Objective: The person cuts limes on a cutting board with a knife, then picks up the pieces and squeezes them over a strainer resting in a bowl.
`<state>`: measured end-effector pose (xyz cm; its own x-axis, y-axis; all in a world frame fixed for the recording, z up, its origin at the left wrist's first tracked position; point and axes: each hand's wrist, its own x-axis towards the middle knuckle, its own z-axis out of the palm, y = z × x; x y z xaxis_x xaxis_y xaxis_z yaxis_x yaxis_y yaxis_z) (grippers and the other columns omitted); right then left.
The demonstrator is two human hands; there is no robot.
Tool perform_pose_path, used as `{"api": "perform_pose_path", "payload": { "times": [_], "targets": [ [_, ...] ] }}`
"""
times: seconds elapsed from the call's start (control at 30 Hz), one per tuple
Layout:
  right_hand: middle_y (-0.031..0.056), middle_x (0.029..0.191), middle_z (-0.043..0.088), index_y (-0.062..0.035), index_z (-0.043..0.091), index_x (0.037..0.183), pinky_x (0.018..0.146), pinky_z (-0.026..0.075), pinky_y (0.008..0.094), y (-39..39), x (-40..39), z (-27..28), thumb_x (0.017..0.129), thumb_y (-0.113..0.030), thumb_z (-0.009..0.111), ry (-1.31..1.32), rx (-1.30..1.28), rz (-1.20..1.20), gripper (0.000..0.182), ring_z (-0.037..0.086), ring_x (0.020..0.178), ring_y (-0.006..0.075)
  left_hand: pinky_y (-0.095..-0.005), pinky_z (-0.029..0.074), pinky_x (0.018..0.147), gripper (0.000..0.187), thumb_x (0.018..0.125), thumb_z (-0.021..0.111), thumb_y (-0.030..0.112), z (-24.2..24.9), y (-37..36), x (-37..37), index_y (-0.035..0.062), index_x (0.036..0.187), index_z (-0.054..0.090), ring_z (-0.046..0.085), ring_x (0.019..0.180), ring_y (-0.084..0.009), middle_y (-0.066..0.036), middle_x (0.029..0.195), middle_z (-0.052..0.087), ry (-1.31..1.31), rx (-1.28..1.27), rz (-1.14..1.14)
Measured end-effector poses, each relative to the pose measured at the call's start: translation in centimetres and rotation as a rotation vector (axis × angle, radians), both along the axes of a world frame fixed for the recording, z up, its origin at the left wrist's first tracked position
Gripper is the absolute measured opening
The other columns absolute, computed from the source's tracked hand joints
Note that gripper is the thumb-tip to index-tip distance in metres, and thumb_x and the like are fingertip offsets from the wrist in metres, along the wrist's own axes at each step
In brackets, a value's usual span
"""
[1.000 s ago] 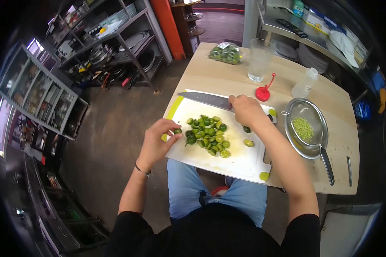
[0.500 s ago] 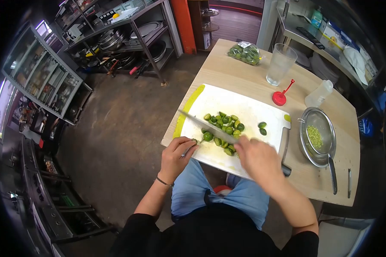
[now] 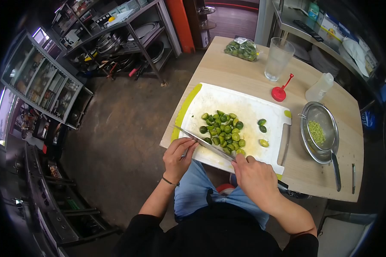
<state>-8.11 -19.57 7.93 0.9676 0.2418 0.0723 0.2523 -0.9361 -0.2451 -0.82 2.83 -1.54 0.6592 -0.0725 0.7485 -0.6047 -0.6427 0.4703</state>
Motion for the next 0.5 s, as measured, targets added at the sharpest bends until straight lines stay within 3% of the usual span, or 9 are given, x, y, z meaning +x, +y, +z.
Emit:
{"api": "perform_pose_path", "payload": {
  "times": [0.13,0.4,0.5],
  "targets": [
    [0.0148,0.070,0.064,-0.0042,0.056,0.089,0.050,0.055,0.0402,-0.2,-0.3,0.5,0.097,-0.021,0.056,0.053,0.005,-0.004,0.019,0.068,0.057,0.0307,-0.0308,0.056,0.069,0.017,0.073,0.081,0.000,-0.1,0.0,0.0,0.0037,0.088,0.073,0.070,0.079,-0.0221,-0.008,0.090,0.070,0.004,0.002,-0.006],
    [0.0174,0.072,0.066,0.0001,0.054,0.087,0.054,0.057,0.0407,0.7,0.0,-0.2,0.084,-0.004,0.056,0.142,0.012,0.034,0.005,0.070,0.063,0.0323,-0.0312,0.056,0.070,0.016,0.075,0.079,-0.002,-0.3,-0.1,0.4,0.0035,0.088,0.073,0.069,0.080,-0.0228,-0.009,0.090,0.070,-0.006,0.020,0.007],
    [0.0180,0.072,0.067,0.0003,0.055,0.087,0.056,0.057,0.0401,2.1,1.2,-0.7,0.085,-0.003,0.055,0.132,0.061,0.017,0.005,0.071,0.065,0.0318,-0.0311,0.056,0.070,0.016,0.075,0.079,-0.002,-0.4,0.0,0.5,0.0035,0.089,0.073,0.069,0.080,-0.0231,-0.009,0.090,0.071,-0.001,0.015,-0.007]
  ]
}}
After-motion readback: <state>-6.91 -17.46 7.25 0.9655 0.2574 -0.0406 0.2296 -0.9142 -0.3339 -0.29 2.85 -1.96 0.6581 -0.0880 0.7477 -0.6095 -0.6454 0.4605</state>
